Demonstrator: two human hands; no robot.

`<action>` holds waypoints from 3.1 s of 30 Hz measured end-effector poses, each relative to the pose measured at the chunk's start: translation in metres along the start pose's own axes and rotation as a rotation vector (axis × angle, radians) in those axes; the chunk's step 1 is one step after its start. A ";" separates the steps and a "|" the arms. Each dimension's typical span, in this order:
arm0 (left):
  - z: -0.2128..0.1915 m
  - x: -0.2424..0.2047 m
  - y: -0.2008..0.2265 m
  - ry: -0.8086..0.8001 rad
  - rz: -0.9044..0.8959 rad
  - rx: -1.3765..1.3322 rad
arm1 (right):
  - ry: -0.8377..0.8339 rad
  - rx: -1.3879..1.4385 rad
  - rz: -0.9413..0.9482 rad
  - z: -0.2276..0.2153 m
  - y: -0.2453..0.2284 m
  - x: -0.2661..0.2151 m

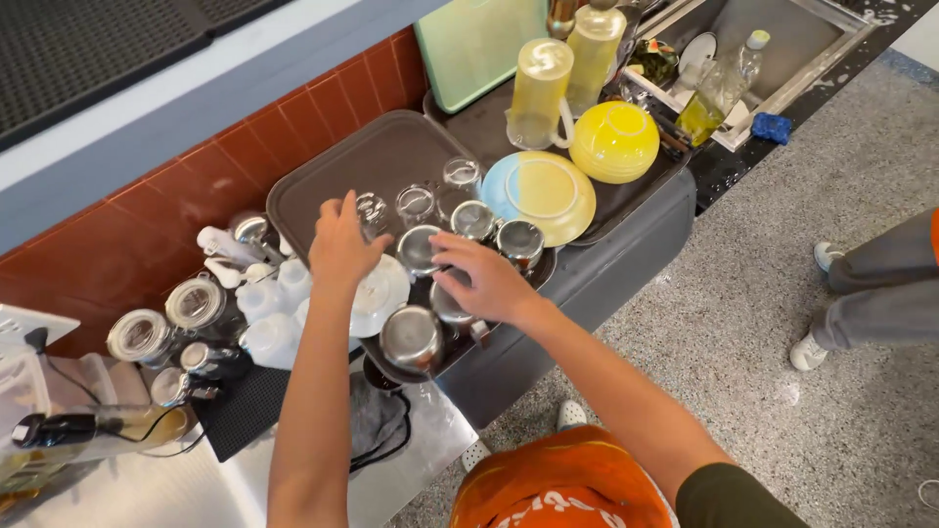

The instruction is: Wash and rinse several glasses and metal milk-frothing pitchers in a sink.

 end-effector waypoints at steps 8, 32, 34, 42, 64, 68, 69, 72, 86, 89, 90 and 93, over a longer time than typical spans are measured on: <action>-0.070 -0.149 0.191 0.352 0.253 -0.428 | 0.198 0.238 -0.093 -0.100 0.006 -0.050; 0.464 0.038 0.635 -0.718 -0.109 -1.380 | 0.424 0.514 0.346 -0.521 0.455 -0.173; 0.495 0.062 0.668 -0.718 -0.096 -1.377 | 0.458 0.513 0.387 -0.551 0.494 -0.181; 0.556 0.174 0.822 -0.827 0.076 -1.267 | 0.638 0.526 0.664 -0.674 0.645 -0.230; 0.717 0.583 1.121 -0.266 0.237 -0.348 | 0.398 0.559 0.736 -0.957 0.970 -0.218; 0.784 0.630 1.114 -0.295 0.197 -0.225 | 0.381 0.542 0.715 -0.980 0.999 -0.207; 0.799 0.639 1.116 -0.292 0.205 -0.228 | 0.387 0.536 0.711 -0.987 1.005 -0.206; 0.815 0.657 1.111 -0.147 0.236 -0.194 | 0.352 0.594 0.750 -0.992 1.026 -0.199; 0.700 0.558 1.114 0.294 0.138 -0.289 | 0.233 0.236 0.101 -1.047 1.000 -0.083; 0.669 0.533 1.090 0.178 -0.139 -0.591 | -0.015 0.271 -0.087 -1.023 0.978 -0.053; 0.667 0.521 1.081 0.209 -0.170 -0.576 | -0.044 0.297 -0.112 -1.011 0.981 -0.056; 0.689 0.496 1.041 0.020 -0.379 -0.959 | -0.353 0.698 -0.053 -0.943 0.982 -0.045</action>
Point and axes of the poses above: each hand's wrist, its own x-axis towards the middle knuckle, its own z-axis out of the palm, y = z × x, the point moved 10 cm from there along x, towards the middle knuckle, and after that the axes turned 3 degrees about -y, right-handed, at the moved point
